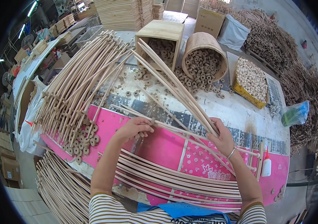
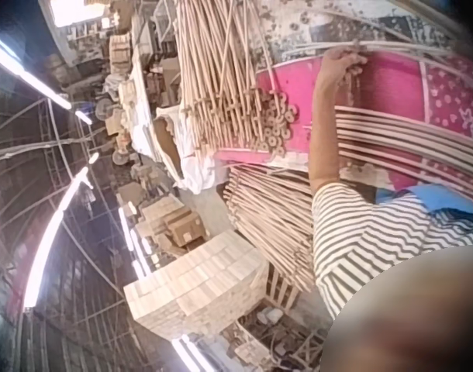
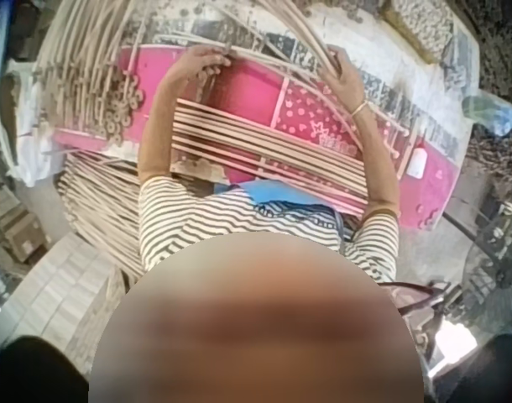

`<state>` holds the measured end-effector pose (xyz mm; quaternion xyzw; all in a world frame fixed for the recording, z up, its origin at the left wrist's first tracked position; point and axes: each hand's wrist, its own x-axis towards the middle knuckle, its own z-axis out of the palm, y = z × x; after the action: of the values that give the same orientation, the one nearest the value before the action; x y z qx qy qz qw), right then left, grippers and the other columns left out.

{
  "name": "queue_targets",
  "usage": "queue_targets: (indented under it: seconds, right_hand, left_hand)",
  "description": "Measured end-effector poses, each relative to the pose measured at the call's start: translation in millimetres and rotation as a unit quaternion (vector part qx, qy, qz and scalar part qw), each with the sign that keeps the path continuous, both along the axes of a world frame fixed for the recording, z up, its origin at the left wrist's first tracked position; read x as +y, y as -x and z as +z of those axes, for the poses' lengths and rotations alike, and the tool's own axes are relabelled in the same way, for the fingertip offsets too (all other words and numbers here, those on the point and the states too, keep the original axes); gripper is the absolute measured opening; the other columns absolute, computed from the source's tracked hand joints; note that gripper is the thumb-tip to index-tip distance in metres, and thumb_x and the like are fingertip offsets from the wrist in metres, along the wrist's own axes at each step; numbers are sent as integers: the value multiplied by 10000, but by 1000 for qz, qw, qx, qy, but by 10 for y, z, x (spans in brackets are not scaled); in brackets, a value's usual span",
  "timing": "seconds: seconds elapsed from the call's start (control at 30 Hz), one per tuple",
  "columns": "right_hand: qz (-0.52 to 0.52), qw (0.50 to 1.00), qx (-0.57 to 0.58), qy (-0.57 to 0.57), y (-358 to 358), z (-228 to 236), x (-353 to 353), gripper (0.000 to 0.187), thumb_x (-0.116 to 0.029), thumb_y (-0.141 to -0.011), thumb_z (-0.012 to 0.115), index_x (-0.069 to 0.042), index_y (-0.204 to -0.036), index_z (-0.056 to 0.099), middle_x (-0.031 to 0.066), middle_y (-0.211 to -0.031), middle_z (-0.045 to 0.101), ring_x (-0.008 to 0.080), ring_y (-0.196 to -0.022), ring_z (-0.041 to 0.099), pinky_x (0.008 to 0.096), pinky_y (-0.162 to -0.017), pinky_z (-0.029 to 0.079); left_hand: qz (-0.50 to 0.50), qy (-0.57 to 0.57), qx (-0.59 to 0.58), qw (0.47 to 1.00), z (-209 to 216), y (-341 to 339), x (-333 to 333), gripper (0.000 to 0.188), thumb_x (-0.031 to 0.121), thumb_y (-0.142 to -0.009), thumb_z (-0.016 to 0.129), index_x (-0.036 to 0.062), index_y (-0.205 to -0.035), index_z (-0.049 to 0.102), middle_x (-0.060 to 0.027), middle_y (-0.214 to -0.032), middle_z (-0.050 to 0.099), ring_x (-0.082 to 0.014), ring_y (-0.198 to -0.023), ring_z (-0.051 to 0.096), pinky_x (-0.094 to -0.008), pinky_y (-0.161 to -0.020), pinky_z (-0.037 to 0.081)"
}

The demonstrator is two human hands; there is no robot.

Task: Assemble a wooden structure by sliding small wooden rings onto curved wooden sticks.

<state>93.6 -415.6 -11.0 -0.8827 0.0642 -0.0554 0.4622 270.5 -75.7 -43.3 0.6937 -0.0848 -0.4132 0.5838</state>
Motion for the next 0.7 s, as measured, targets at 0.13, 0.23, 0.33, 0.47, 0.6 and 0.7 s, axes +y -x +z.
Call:
queue_targets:
  seconds: [0.13,0.23,0.33,0.47,0.6,0.7]
  right_hand:
    - [19,996,19,-87,8,3,-86,555,-78,-843,740,-30,-1343,507,111,-1046,674,172,-964,640,304,-891,502]
    - [31,987,48,-150,-9,-1,-49,577,-70,-819,770,-12,-1332,512,89,-1096,661,155,-1003,626,300,-910,499]
    - [57,985,71,-148,-9,90,15,580,-19,-823,742,0,-1344,486,66,-1151,623,128,-1047,591,272,-939,482]
    - [67,985,77,-136,7,87,-1,575,-35,-818,760,-1,-1329,499,77,-1153,635,136,-1064,598,282,-961,474]
    - [64,995,34,-75,48,41,30,585,-74,-800,801,-46,-1317,530,114,-1048,692,182,-953,662,319,-884,519]
    - [59,997,14,-57,63,10,51,566,-80,-794,810,-60,-1295,547,121,-1038,699,204,-941,679,330,-877,528]
  left_hand:
    - [136,91,-71,984,65,-338,123,195,118,-993,618,41,-1163,674,-57,-965,759,-42,-692,626,-166,-480,401]
    - [288,159,-73,941,-46,-746,220,230,117,-1010,607,33,-1217,662,-89,-975,753,-59,-709,647,-159,-474,399]
    - [361,215,-56,906,-261,-1136,241,282,123,-1031,580,18,-1290,617,-125,-992,711,-99,-731,669,-164,-469,405]
    - [387,331,11,861,-339,-1477,269,306,136,-1064,505,35,-1340,588,-154,-1016,682,-137,-714,671,-169,-463,426]
    - [424,316,7,849,-344,-1614,225,324,154,-1068,506,53,-1367,577,-135,-975,700,-130,-680,656,-164,-435,412]
    - [400,306,-28,863,-411,-1665,285,274,187,-1049,570,54,-1284,613,-122,-960,708,-114,-643,643,-163,-381,366]
